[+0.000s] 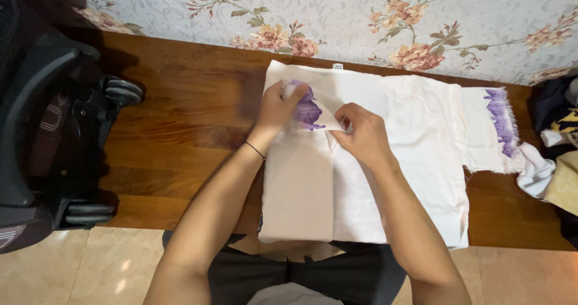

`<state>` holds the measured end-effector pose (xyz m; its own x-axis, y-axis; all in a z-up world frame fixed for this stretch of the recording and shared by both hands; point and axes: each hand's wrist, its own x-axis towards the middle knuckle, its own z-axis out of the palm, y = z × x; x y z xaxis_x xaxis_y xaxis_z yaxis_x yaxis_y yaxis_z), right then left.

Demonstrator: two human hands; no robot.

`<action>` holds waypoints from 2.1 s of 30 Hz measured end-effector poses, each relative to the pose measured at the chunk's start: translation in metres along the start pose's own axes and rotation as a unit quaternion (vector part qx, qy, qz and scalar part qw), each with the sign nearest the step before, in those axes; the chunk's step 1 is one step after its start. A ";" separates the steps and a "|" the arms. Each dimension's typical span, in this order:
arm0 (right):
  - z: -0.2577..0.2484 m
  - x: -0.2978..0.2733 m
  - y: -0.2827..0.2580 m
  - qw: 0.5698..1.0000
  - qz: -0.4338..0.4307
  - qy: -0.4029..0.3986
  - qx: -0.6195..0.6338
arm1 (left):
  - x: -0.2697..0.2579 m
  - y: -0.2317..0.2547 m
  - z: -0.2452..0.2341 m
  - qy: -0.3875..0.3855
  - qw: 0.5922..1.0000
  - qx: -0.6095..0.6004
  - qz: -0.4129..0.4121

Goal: The person folds a white cloth with a purple pattern on a wooden table by hand, smoothing the surface and aligning the edges.

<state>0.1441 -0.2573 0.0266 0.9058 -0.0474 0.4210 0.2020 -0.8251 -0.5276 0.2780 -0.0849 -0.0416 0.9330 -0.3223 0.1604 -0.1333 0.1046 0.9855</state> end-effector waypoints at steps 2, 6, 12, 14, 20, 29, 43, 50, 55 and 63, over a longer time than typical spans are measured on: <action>0.001 -0.001 -0.006 1.000 -0.028 -0.003 0.003 | 0.006 -0.009 -0.007 0.004 0.999 0.034 0.017; 0.008 -0.004 -0.028 0.989 -0.111 -0.093 0.024 | 0.016 -0.034 -0.016 0.020 0.998 0.053 0.036; 0.013 -0.002 -0.030 0.993 -0.097 -0.073 0.009 | 0.016 -0.024 -0.031 -0.092 0.992 -0.011 0.085; 0.015 -0.003 -0.025 0.996 -0.077 -0.050 0.015 | 0.012 -0.005 -0.033 -0.146 0.983 -0.064 0.087; 0.016 0.000 -0.015 0.998 0.052 -0.031 -0.001 | 0.004 0.011 -0.031 -0.098 0.969 0.219 -0.052; 0.007 0.001 -0.026 0.983 -0.108 -0.145 -0.044 | 0.013 -0.017 -0.050 -0.086 0.970 0.223 0.039; -0.004 0.001 -0.016 0.977 -0.097 -0.186 0.049 | 0.000 0.004 -0.049 -0.070 0.882 0.466 0.010; 0.026 -0.002 -0.006 0.992 -0.077 -0.089 -0.044 | -0.012 0.057 -0.038 -0.037 0.863 0.504 -0.017; 0.038 -0.002 0.010 0.975 -0.036 -0.202 -0.084 | -0.014 0.027 -0.025 -0.114 0.852 0.453 0.237; 0.036 0.004 0.036 0.963 -0.018 -0.255 -0.088 | -0.047 0.013 0.032 -0.128 0.815 0.514 0.234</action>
<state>0.1685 -0.2664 -0.0173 0.9737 0.2278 -0.0048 0.2102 -0.9062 -0.3670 0.2216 -0.0986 -0.0349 0.6168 -0.6728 0.4086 -0.7871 -0.5296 0.3162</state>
